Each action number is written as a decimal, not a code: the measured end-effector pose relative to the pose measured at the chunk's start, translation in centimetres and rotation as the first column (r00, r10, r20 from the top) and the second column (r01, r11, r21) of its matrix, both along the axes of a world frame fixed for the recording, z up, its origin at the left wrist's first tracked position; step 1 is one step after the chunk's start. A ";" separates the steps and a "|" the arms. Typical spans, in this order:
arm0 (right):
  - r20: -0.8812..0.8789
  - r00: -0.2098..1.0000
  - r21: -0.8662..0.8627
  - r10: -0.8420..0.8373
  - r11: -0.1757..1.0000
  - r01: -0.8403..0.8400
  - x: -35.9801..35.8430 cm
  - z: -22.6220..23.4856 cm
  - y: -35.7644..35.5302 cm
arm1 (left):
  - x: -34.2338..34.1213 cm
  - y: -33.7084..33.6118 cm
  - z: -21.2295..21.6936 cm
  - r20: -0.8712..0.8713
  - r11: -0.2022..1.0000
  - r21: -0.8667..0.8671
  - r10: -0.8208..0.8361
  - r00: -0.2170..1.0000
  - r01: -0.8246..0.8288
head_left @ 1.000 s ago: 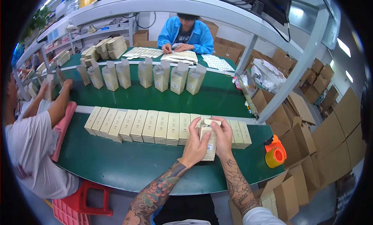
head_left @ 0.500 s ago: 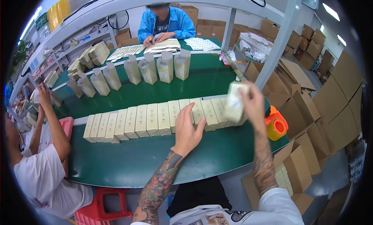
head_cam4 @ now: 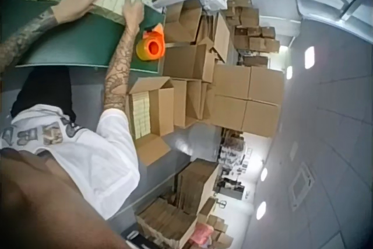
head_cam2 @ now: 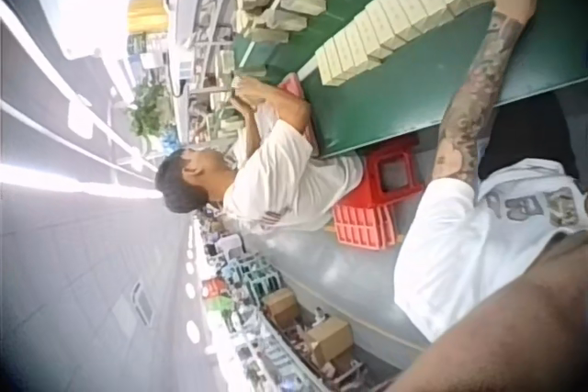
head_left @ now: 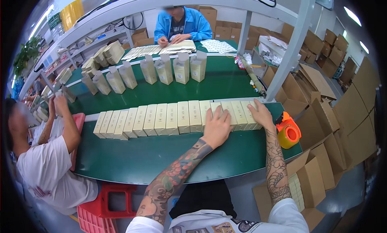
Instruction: The person packs rows of small product boxes into a cardboard shipping box, then closes individual product boxes along an assembly table by hand and arranges them into rows.
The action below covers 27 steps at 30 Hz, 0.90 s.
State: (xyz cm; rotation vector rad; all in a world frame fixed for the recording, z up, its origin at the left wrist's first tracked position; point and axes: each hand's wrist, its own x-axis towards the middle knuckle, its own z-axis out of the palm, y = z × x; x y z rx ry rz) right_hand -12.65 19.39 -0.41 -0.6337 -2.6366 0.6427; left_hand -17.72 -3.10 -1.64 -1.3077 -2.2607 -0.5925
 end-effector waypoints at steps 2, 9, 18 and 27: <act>0.049 0.999 -0.025 -0.002 1.000 0.003 0.2 1.0 -0.2 | 0.0 1.2 -0.1 0.015 0.998 -0.066 0.004 1.000 -0.003; 0.026 0.998 -0.059 -0.064 0.996 0.065 0.7 -0.5 1.5 | 1.2 2.9 0.0 0.062 0.999 0.040 -0.016 0.998 0.013; 0.031 0.997 -0.014 -0.073 0.997 0.073 0.8 -0.4 1.7 | -3.4 -8.9 2.3 0.128 0.885 -0.321 0.394 0.910 -0.338; 0.072 0.994 0.011 -0.077 0.997 0.076 0.7 0.1 1.0 | -5.4 -8.6 0.1 0.184 0.991 -0.122 0.079 0.980 -0.056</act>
